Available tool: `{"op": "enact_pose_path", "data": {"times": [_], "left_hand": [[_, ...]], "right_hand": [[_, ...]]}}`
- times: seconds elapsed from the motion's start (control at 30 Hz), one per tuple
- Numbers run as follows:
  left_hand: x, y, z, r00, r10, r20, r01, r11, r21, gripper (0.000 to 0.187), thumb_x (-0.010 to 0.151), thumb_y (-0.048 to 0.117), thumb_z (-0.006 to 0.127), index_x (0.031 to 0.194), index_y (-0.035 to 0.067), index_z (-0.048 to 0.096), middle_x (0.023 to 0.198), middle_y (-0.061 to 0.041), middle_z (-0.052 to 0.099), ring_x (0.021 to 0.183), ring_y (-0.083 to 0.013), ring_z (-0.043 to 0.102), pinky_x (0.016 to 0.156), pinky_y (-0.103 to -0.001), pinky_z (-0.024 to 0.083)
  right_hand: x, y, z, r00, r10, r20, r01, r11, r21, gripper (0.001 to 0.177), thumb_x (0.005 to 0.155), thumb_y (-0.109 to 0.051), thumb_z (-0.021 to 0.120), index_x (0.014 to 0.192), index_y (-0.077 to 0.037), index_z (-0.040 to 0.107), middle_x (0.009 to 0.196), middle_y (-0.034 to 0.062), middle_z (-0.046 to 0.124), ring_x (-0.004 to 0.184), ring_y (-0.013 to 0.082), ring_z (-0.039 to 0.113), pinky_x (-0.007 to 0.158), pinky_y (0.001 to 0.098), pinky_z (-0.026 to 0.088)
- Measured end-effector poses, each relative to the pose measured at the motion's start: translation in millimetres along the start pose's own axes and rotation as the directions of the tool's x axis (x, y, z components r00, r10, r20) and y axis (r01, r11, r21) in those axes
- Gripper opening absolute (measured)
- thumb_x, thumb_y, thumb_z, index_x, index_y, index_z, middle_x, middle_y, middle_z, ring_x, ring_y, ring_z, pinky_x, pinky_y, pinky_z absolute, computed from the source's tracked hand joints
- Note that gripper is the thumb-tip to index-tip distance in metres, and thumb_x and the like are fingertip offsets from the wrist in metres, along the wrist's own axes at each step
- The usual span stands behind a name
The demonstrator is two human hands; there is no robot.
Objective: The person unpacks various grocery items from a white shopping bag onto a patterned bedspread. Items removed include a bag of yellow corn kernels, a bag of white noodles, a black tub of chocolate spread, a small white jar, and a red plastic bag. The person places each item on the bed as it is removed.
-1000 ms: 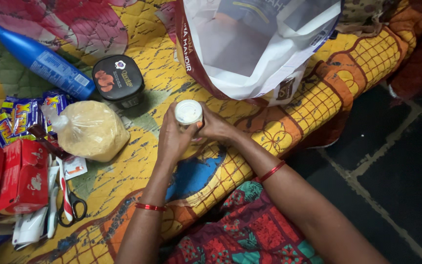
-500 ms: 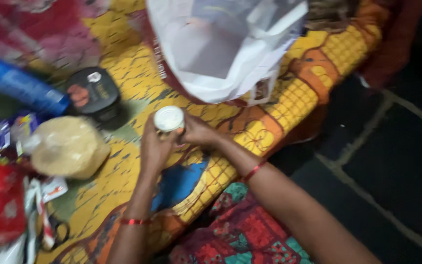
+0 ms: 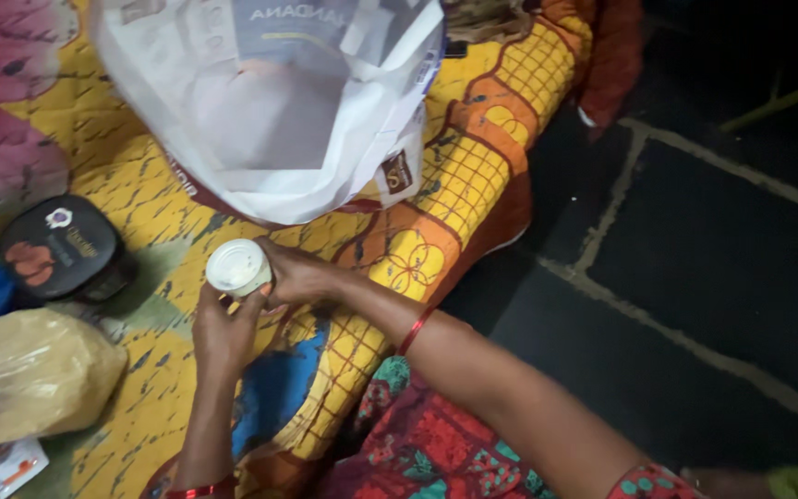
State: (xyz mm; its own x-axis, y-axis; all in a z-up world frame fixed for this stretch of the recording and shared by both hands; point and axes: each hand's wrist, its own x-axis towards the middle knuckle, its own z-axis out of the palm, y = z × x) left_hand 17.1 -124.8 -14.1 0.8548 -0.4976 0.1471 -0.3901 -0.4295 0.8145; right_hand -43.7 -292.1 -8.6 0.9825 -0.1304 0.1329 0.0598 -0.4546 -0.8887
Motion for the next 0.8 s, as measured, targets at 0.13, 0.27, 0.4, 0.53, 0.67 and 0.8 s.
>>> {"op": "enact_pose_path", "data": {"times": [0.13,0.27,0.4,0.53,0.67,0.8], "left_hand": [[1.7,0.2,3.2,1.000,-0.025,0.006,0.025,0.997,0.070,0.074,0.078,0.042,0.085,0.133,-0.002,0.060,0.124,-0.025,0.069,0.117,-0.0388,0.067,0.097,-0.048,0.050],[-1.4,0.7,0.7,1.000,-0.016,0.007,0.016,0.998,0.059,0.074,0.079,0.041,0.084,0.133,-0.002,0.060,0.125,-0.025,0.069,0.118,-0.0384,0.067,0.097,-0.047,0.051],[-3.3,2.8,-1.3,1.000,0.016,0.009,-0.017,1.000,0.025,0.072,0.079,0.037,0.084,0.135,0.000,0.061,0.124,-0.023,0.070,0.117,-0.0369,0.067,0.096,-0.048,0.051],[-1.1,-0.3,-3.9,0.996,0.089,0.012,-0.085,0.978,-0.191,0.059,0.080,0.026,0.084,0.128,-0.001,0.064,0.120,-0.020,0.074,0.109,-0.0297,0.072,0.091,-0.043,0.057],[-3.2,-3.5,-9.9,1.000,0.008,0.024,0.004,0.898,-0.440,0.057,0.074,0.013,0.084,0.125,0.001,0.063,0.113,-0.017,0.073,0.097,-0.0250,0.075,0.075,-0.041,0.062],[-15.9,-1.7,-28.8,1.000,0.010,-0.003,-0.010,0.947,-0.321,0.050,0.075,0.013,0.083,0.122,0.003,0.068,0.108,-0.015,0.079,0.095,-0.0260,0.078,0.079,-0.039,0.063]], "right_hand": [[-1.9,3.7,-3.0,1.000,0.004,-0.001,-0.004,1.000,-0.003,0.092,0.063,-0.023,0.086,0.139,0.004,0.042,0.119,0.0237,0.068,0.107,0.0312,0.070,0.091,0.0395,0.058],[-0.7,9.9,0.6,1.000,-0.001,0.014,0.000,0.999,0.034,0.096,0.062,-0.020,0.085,0.142,0.005,0.038,0.120,0.0240,0.066,0.108,0.0304,0.069,0.091,0.0388,0.059],[1.3,18.5,3.6,1.000,0.027,0.014,-0.027,0.999,0.035,0.093,0.065,-0.019,0.082,0.144,0.004,0.038,0.119,0.0227,0.067,0.106,0.0290,0.070,0.089,0.0385,0.060],[3.5,14.4,11.7,0.993,-0.117,0.028,0.112,0.981,0.158,0.069,0.086,-0.021,0.081,0.143,0.002,0.049,0.123,0.0220,0.069,0.099,0.0227,0.071,0.079,0.0372,0.064],[1.9,-0.7,16.5,0.986,0.059,0.154,-0.110,0.932,0.346,0.072,0.080,-0.013,0.079,0.141,-0.003,0.042,0.117,0.0173,0.066,0.082,0.0217,0.074,0.059,0.0382,0.066],[5.1,-17.4,26.1,0.994,0.013,0.109,-0.030,0.986,0.161,0.085,0.072,-0.008,0.083,0.144,-0.007,0.039,0.125,0.0143,0.064,0.103,0.0221,0.071,0.073,0.0370,0.067]]}}
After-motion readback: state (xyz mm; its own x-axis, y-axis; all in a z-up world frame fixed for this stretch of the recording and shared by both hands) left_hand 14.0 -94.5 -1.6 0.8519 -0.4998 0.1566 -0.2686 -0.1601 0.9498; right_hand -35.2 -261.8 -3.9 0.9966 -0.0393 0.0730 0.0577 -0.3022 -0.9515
